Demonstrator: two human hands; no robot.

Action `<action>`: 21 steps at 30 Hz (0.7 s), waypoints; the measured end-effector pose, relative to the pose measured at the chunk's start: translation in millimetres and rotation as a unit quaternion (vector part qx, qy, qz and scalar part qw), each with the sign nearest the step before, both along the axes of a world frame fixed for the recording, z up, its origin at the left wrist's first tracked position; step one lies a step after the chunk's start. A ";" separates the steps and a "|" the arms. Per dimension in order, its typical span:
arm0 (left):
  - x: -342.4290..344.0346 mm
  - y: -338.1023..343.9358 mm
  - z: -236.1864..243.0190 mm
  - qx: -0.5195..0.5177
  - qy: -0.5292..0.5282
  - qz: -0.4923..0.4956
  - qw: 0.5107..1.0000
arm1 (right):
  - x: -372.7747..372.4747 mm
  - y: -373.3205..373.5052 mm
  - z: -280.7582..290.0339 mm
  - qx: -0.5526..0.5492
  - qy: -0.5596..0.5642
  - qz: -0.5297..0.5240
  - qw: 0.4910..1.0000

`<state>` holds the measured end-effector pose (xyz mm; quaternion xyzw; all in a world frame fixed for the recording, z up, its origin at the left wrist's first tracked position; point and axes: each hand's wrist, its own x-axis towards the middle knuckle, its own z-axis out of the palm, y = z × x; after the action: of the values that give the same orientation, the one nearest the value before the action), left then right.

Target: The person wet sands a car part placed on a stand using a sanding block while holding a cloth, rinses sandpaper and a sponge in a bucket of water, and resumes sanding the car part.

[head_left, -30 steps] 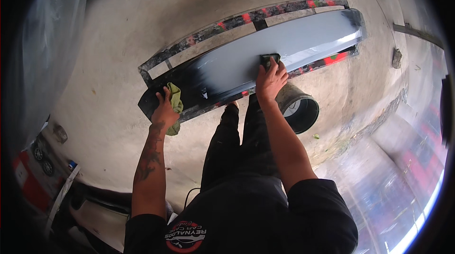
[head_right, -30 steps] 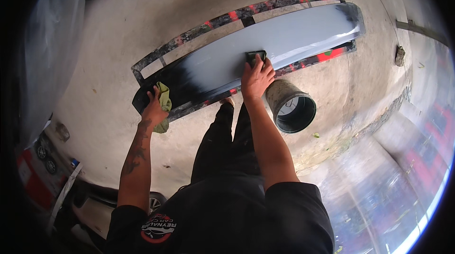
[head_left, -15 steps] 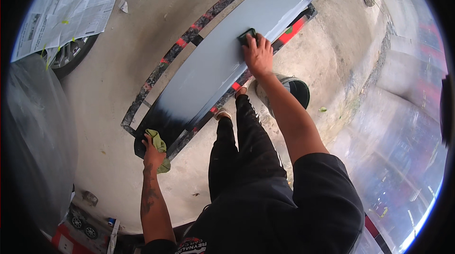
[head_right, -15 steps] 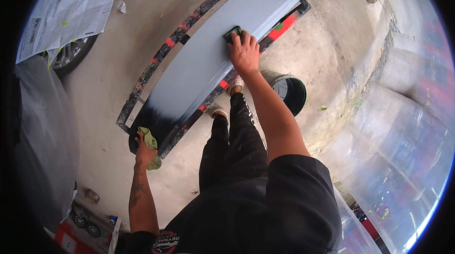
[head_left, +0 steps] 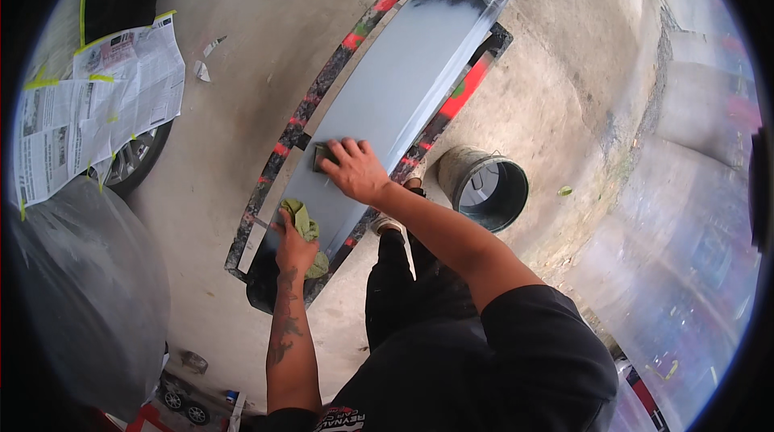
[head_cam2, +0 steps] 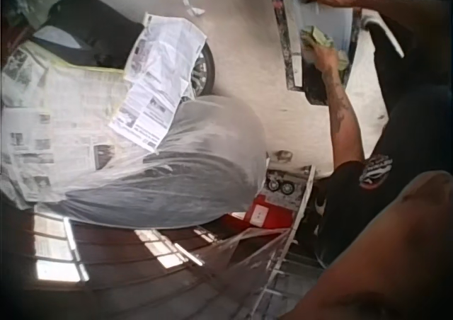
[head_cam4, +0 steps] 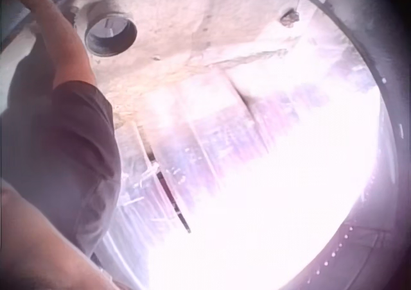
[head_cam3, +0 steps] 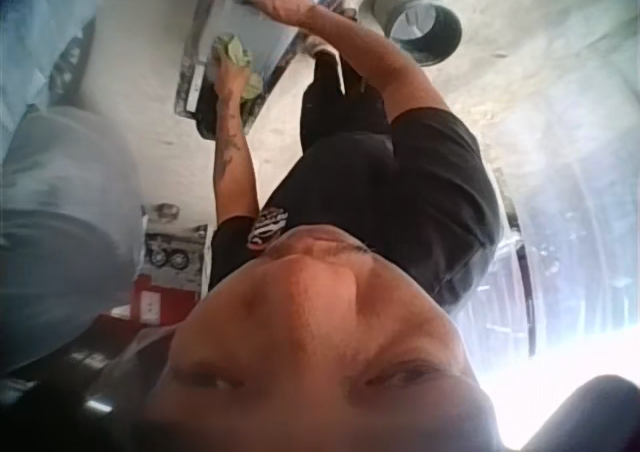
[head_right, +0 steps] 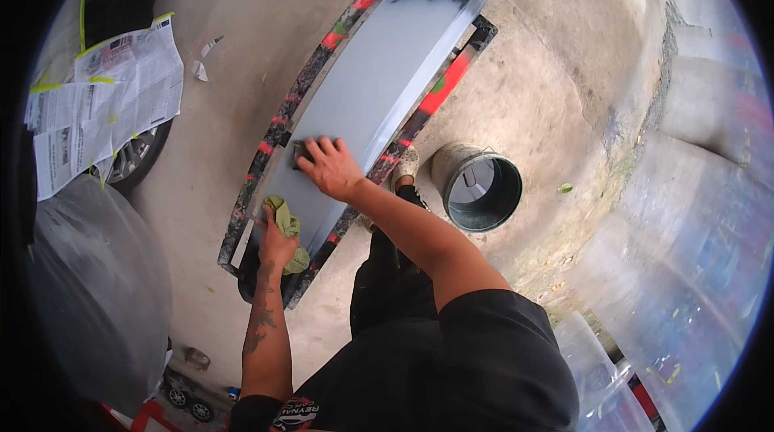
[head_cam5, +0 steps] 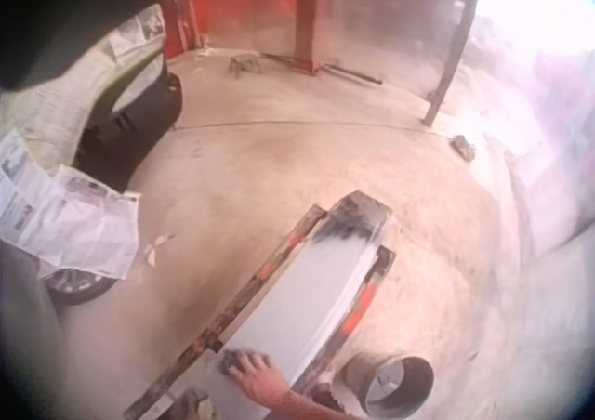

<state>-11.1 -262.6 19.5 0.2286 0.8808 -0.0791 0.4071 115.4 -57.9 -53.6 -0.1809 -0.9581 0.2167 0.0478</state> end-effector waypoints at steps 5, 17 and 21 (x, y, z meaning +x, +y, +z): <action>4.5 12.8 -0.9 -0.040 -0.002 -0.001 0.999 | 6.2 214.7 -5.1 0.108 0.046 -0.323 0.939; -4.4 43.2 -15.4 -0.011 0.003 0.094 0.995 | 8.6 238.5 -1.1 0.041 0.034 -0.203 0.978; 2.4 48.5 -17.8 -0.020 0.027 0.104 0.994 | 18.7 336.7 -6.4 0.118 -0.001 -0.386 0.915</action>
<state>-8.8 -214.1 1.8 0.1256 0.9088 -0.0605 0.3933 134.1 278.8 -60.0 -0.5301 -0.8322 0.0671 0.1481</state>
